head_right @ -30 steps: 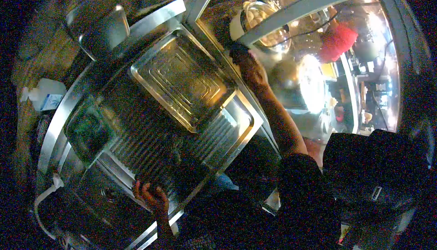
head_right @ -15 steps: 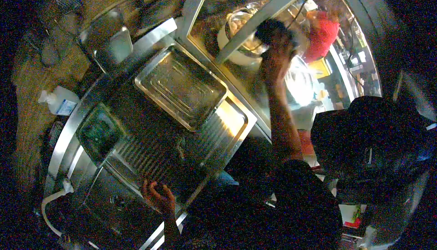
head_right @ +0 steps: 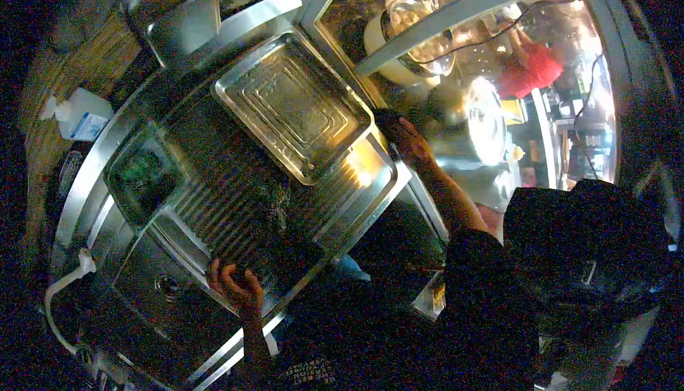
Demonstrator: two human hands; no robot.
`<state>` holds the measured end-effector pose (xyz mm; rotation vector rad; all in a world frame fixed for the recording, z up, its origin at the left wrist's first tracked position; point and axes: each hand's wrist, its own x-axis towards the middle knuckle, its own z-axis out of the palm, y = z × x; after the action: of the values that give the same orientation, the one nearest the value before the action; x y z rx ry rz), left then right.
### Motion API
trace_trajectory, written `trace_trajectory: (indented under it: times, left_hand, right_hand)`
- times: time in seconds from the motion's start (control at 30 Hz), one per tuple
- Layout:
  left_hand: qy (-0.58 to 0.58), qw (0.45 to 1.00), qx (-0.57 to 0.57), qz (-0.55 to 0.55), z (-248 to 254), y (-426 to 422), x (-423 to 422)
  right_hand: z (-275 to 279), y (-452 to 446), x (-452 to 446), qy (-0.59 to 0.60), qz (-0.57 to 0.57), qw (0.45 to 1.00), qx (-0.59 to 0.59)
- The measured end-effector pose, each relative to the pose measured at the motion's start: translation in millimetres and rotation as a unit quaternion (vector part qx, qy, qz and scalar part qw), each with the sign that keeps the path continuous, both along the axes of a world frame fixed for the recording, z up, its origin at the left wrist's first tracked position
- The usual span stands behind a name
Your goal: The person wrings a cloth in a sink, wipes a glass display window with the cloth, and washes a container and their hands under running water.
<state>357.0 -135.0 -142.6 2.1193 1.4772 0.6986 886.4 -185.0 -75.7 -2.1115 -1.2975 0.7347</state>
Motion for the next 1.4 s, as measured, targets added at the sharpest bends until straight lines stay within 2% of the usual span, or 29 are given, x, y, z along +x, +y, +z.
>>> trace_trajectory:
  times: [0.03,0.1,0.13,0.17,0.2,0.23,0.27,0.3,0.37,0.43,0.47,0.53,0.57,0.63,0.67,0.7,0.77,0.83,0.87,0.9,0.97,1.0,1.1,1.17,1.23,1.27,1.3,1.37,1.4]
  left_hand:
    - [0.01,1.0,0.004,0.002,2,1,1]
    - [0.018,1.0,0.004,0.005,5,1,0]
    - [0.016,1.0,0.001,0.003,5,1,-2]
    - [0.015,1.0,-0.004,0.001,4,0,-3]
    - [0.008,1.0,0.003,0.005,1,-2,-3]
    - [0.004,1.0,0.01,0.01,-4,-3,-3]
    - [0.002,1.0,0.016,0.013,-8,-5,-3]
    - [0.005,1.0,0.019,0.013,-8,-5,-4]
    - [0.007,1.0,0.023,0.004,-2,0,0]
    - [0.017,0.999,0.027,-0.002,3,3,2]
    - [0.019,0.999,0.032,-0.001,4,5,3]
    - [0.001,0.999,0.032,0.005,-2,4,2]
    - [-0.008,0.999,0.032,0.009,-4,3,0]
    - [0.01,0.999,0.031,0.005,-5,2,-2]
    - [0.02,0.999,0.03,0.003,-5,2,-4]
    - [0.015,0.999,0.03,0.005,-4,1,-5]
    - [0.002,0.999,0.034,0.007,-3,2,0]
    - [0.007,1.0,0.028,0.0,-3,3,0]
    - [0.012,1.0,0.024,-0.005,-3,3,-1]
    - [0.016,0.999,0.026,-0.007,-2,4,-2]
    - [0.018,0.999,0.027,-0.006,2,2,3]
    - [0.025,0.999,0.027,-0.004,3,3,5]
    - [0.048,0.998,0.029,0.003,2,2,7]
    - [0.064,0.997,0.034,0.001,0,1,5]
    - [0.035,0.999,0.029,-0.002,-3,2,3]
    - [0.022,0.999,0.027,-0.003,-3,2,2]
    - [0.03,0.999,0.032,0.004,-2,2,1]
    - [0.032,0.999,0.039,0.0,3,4,7]
    - [0.032,0.999,0.03,-0.001,5,6,11]
  right_hand:
    - [-19,-24,7,0.066,-0.006,0.996,0.059]
    - [-42,-43,27,0.121,0.005,0.986,0.112]
    - [-46,-44,30,0.11,0.018,0.988,0.106]
    - [-49,-37,42,-0.057,0.08,0.991,0.092]
    - [-49,-28,51,-0.227,0.124,0.962,0.088]
    - [-54,0,69,-0.524,0.202,0.824,0.069]
    - [-40,43,76,-0.508,0.201,0.83,0.108]
    - [-14,99,75,-0.436,0.189,0.867,0.152]
    - [21,173,71,-0.342,0.172,0.903,0.197]
    - [38,183,61,-0.213,0.152,0.937,0.232]
    - [41,166,49,-0.322,0.141,0.917,0.19]
    - [38,114,23,-0.216,0.065,0.96,0.165]
    - [25,65,21,-0.299,0.079,0.943,0.124]
    - [-1,-33,17,-0.462,0.108,0.879,0.049]
    - [-7,-71,10,-0.491,0.037,0.868,-0.065]
    - [-1,-90,15,-0.541,0.016,0.834,-0.105]
    - [9,-113,27,-0.633,-0.031,0.752,-0.181]
    - [70,-55,8,-0.642,-0.17,0.691,-0.285]
    - [86,-34,32,-0.701,-0.221,0.674,-0.069]
    - [124,-2,21,-0.679,-0.266,0.684,0.023]
    - [160,31,36,-0.714,-0.242,0.642,0.143]
    - [157,31,55,-0.741,-0.2,0.625,0.144]
    - [63,12,69,-0.632,-0.095,0.752,0.162]
    - [4,-16,43,-0.536,-0.053,0.839,0.08]
    - [-43,-32,33,-0.479,0.043,0.876,-0.025]
    - [-56,-30,27,-0.446,0.092,0.887,-0.076]
    - [-45,-19,13,-0.475,0.112,0.873,-0.027]
    - [-55,-38,36,-0.535,0.137,0.807,-0.211]
    - [-41,-30,44,-0.552,0.107,0.791,-0.24]
